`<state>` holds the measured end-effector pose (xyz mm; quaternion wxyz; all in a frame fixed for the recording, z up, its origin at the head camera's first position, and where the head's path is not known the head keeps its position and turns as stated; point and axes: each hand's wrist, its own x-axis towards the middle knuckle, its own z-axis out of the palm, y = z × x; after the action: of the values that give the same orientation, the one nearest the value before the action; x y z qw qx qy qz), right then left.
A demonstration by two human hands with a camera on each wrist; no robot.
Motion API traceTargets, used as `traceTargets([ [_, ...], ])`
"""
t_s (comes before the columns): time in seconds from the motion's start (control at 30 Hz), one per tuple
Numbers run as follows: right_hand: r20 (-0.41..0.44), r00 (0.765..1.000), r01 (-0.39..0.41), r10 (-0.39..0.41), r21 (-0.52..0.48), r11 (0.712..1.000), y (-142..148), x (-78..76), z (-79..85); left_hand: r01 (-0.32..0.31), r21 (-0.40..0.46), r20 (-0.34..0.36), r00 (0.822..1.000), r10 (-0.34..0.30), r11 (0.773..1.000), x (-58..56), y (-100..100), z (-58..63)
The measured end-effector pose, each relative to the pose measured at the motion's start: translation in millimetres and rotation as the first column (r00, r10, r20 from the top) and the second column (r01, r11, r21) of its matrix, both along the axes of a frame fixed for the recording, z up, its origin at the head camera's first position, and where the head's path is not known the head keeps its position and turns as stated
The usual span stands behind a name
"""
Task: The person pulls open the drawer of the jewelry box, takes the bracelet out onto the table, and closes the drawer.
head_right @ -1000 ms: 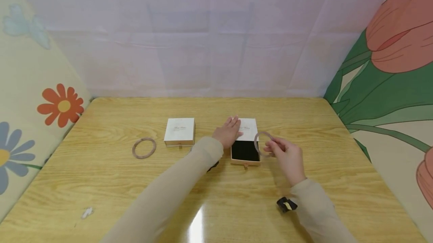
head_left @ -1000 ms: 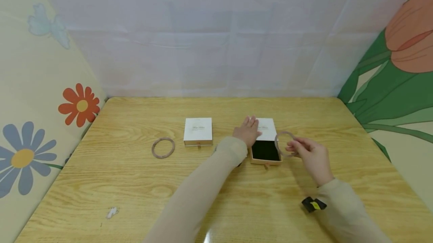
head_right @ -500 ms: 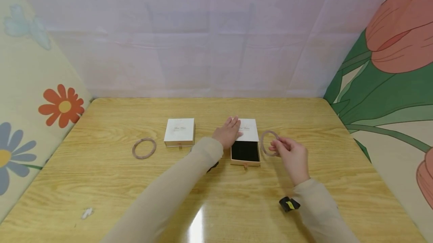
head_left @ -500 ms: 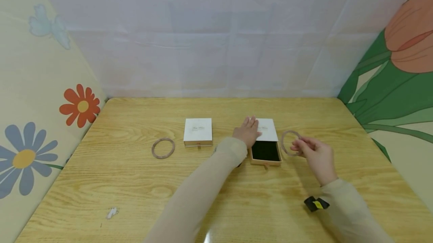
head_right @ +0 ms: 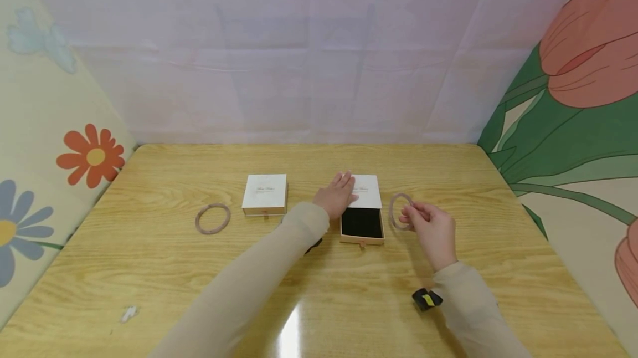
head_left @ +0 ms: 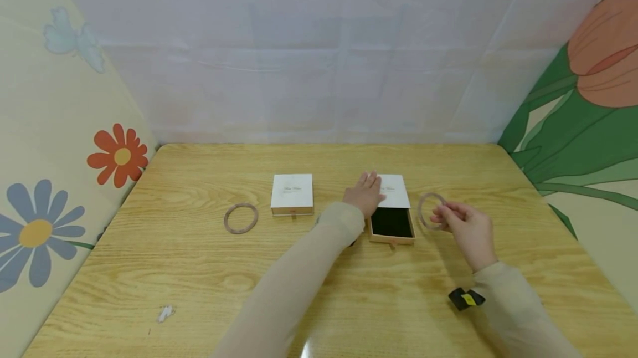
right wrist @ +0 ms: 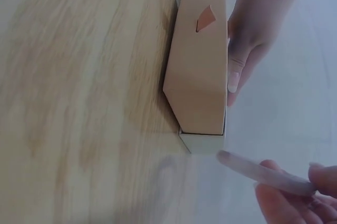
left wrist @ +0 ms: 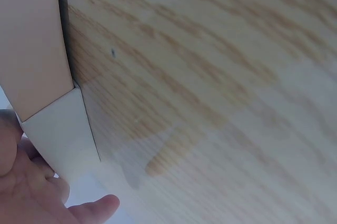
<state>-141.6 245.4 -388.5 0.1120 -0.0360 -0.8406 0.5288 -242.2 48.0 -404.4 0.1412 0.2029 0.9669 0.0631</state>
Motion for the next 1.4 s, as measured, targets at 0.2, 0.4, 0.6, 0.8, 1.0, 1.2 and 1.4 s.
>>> traceTargets([
  [0.2,0.020,1.000,0.007,-0.007,-0.003,1.000,1,-2.1,-1.7,-0.008,0.009,0.014,1.000,0.008,1.000,-0.9,1,-0.4],
  [0.4,0.043,0.999,0.009,-0.008,-0.011,1.000,3,-5.9,-4.1,-0.007,0.001,0.013,1.000,0.007,1.000,0.6,0,1.1],
  [0.6,0.063,0.998,0.006,-0.006,0.004,1.000,5,-8.6,-7.3,-0.003,0.001,0.008,1.000,0.003,1.000,2.2,-1,3.4],
  [0.8,0.085,0.996,0.007,-0.008,0.010,1.000,6,-10.0,-9.1,0.001,-0.006,-0.004,1.000,-0.001,1.000,3.2,-1,3.7],
  [1.0,0.130,0.991,0.002,0.001,-0.021,1.000,10,-12.8,-11.5,0.006,-0.006,-0.012,1.000,-0.006,1.000,5.3,-1,5.4],
  [1.2,0.137,0.990,-0.017,0.027,-0.076,0.997,12,-14.2,-11.7,0.002,-0.004,-0.010,1.000,-0.002,1.000,4.2,-1,4.2],
  [1.4,0.128,0.991,-0.018,0.026,-0.063,0.998,13,-14.0,-11.1,-0.002,-0.001,-0.007,1.000,0.002,1.000,3.3,1,3.4],
])
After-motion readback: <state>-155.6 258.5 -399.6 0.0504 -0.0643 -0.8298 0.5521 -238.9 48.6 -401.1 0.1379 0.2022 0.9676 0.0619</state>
